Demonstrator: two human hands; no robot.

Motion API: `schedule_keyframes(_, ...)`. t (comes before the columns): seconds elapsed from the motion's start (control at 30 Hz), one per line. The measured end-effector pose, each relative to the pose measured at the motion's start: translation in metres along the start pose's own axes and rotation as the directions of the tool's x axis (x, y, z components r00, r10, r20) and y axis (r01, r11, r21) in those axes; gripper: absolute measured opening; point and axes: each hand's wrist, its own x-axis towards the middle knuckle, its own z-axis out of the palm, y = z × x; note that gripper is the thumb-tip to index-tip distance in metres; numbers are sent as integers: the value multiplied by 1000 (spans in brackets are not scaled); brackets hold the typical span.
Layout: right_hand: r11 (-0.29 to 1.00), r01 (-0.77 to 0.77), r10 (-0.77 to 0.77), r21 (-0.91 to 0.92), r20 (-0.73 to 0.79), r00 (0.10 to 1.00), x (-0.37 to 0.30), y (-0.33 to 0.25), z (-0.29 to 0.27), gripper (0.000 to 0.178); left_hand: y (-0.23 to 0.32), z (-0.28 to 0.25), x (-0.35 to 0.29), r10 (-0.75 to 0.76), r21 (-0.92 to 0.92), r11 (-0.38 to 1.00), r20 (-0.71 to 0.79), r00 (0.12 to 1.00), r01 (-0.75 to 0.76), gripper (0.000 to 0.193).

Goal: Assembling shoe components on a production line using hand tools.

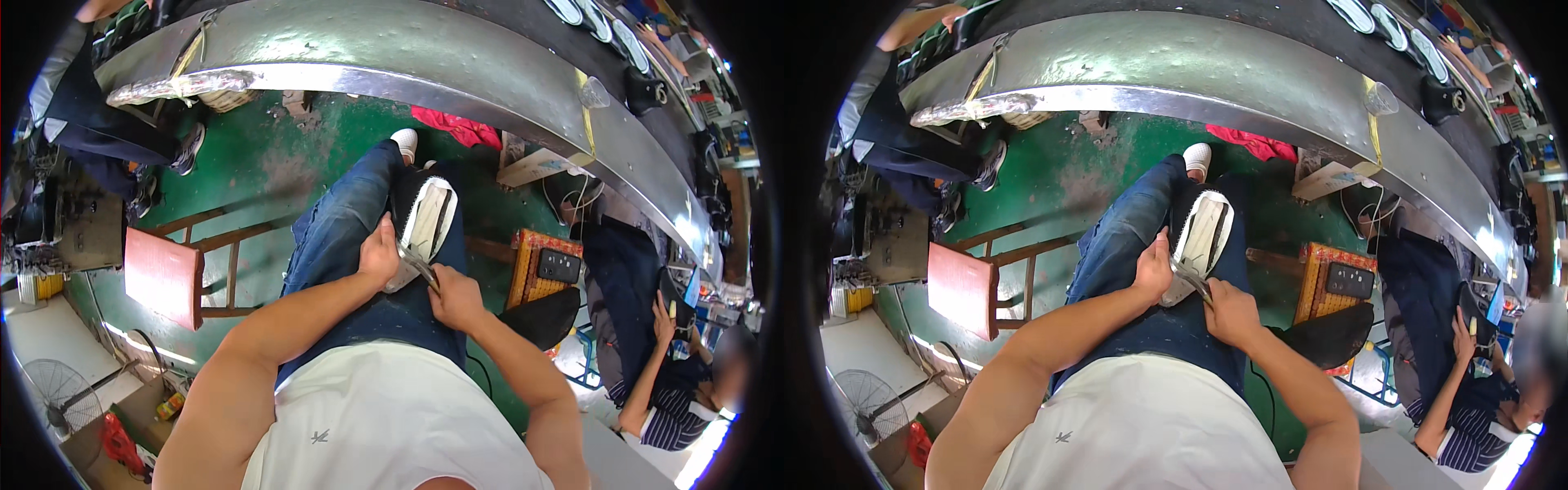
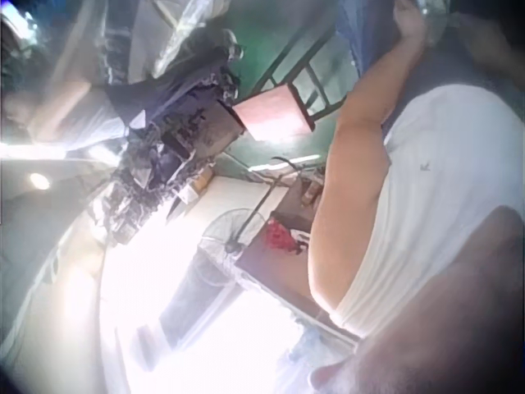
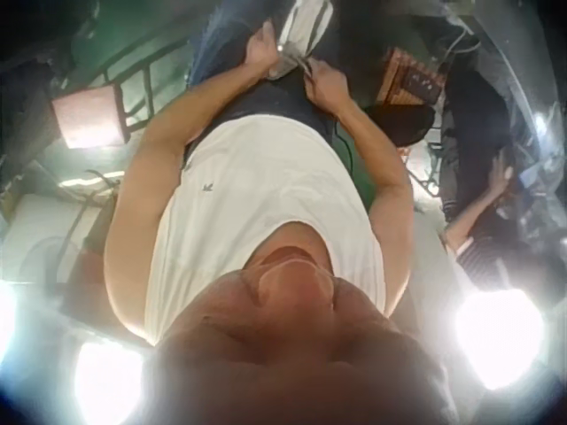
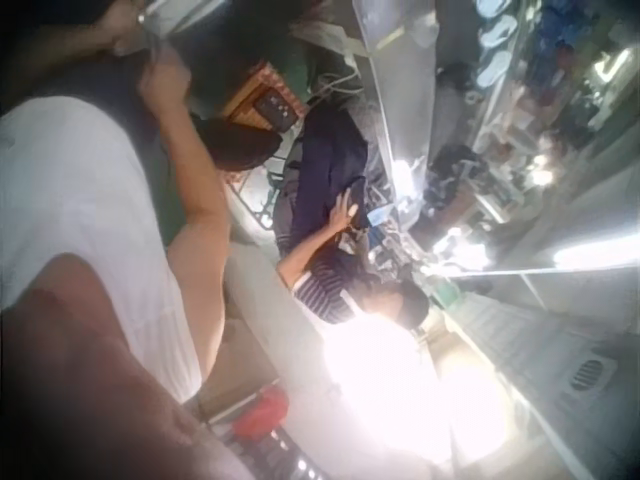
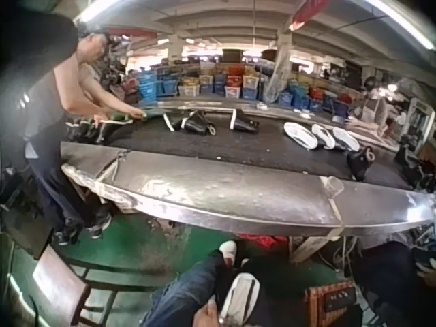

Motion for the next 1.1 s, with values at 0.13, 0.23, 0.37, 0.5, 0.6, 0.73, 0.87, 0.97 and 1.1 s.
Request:
schedule_keyframes(0.13, 991, -125, 128, -37, 83, 988, -5, -10, -35, 32, 16, -8, -7, 45, 127, 991, 51, 998, -51, 57)
schedule_keyframes(0.23, 987, -145, 153, -65, 152, 976, -8, 4, -44, 36, 15, -6, -5, 195, 148, 969, 44, 980, -199, 53)
schedule_keyframes(0.37, 966, 37, -114, -258, -291, 950, 11, 14, -38, 37, 13, -6, -9, 306, 176, 931, 99, 947, -319, 52)
schedule_keyframes(0.5, 981, -121, 95, -153, -166, 981, 21, 39, -12, 33, 19, -12, -14, 384, 268, 865, 189, 904, -424, 54)
schedule_keyframes(0.6, 994, -105, 88, -38, -319, 944, 7, 51, 7, 30, 40, -19, -18, 298, 261, 882, 333, 895, -391, 54)
schedule_keyframes(0.73, 974, -217, 225, 59, -229, 947, -14, 61, 6, 25, 43, -26, -10, 556, 441, 461, 532, 638, -770, 54)
schedule_keyframes(0.87, 950, -274, 277, 149, 1, 961, -9, 81, -16, 23, 58, -29, -2, 342, 476, 502, 657, 672, -722, 56)
schedule_keyframes(0.97, 786, -481, 327, 389, 399, 857, -3, 81, -54, 28, 79, -33, 2, 95, 537, 590, 695, 712, -603, 56)
schedule_keyframes(1.1, 840, -360, 384, 407, 25, 923, 5, 52, -55, 33, 89, -29, 7, 80, 547, 543, 722, 688, -637, 56)
